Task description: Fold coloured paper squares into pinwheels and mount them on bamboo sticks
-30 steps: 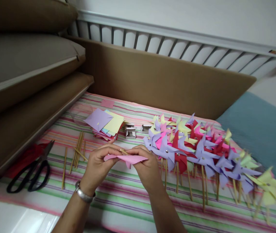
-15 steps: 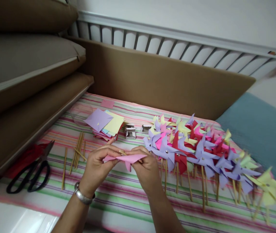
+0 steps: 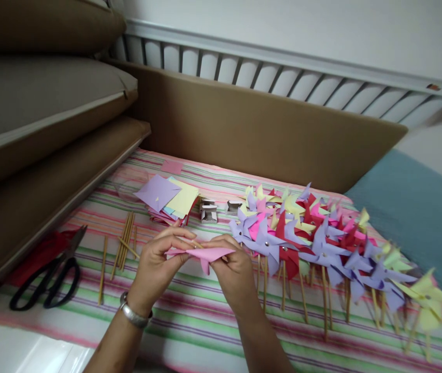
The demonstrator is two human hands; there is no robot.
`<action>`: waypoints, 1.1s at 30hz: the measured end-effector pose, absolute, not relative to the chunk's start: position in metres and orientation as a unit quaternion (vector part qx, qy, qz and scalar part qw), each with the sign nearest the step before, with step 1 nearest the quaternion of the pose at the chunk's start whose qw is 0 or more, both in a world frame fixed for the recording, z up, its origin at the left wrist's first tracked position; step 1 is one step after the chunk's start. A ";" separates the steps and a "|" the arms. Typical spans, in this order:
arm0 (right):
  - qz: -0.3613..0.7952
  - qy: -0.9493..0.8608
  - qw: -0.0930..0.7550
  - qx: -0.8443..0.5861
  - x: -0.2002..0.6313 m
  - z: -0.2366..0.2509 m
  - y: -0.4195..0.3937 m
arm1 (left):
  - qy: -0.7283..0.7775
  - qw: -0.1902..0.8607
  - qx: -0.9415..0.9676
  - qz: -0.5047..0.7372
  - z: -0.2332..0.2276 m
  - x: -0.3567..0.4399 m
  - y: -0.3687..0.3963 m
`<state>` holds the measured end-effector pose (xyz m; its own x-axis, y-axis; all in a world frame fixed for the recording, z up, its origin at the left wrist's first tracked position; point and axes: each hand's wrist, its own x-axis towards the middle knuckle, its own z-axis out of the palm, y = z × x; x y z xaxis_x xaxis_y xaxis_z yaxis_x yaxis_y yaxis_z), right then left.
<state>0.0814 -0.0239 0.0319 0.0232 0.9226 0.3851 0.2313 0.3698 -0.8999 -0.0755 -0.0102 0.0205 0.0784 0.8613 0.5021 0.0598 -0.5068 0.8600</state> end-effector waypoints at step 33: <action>0.354 -0.577 0.555 -0.484 0.074 0.026 -0.025 | 0.355 0.287 0.663 0.594 0.024 -0.076 -0.012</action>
<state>0.0742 -0.0247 0.0261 0.0842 0.9511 0.2972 0.1646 0.2809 -0.9455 -0.0761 -0.0117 0.0238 0.0425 0.8108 0.5838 0.1300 -0.5839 0.8014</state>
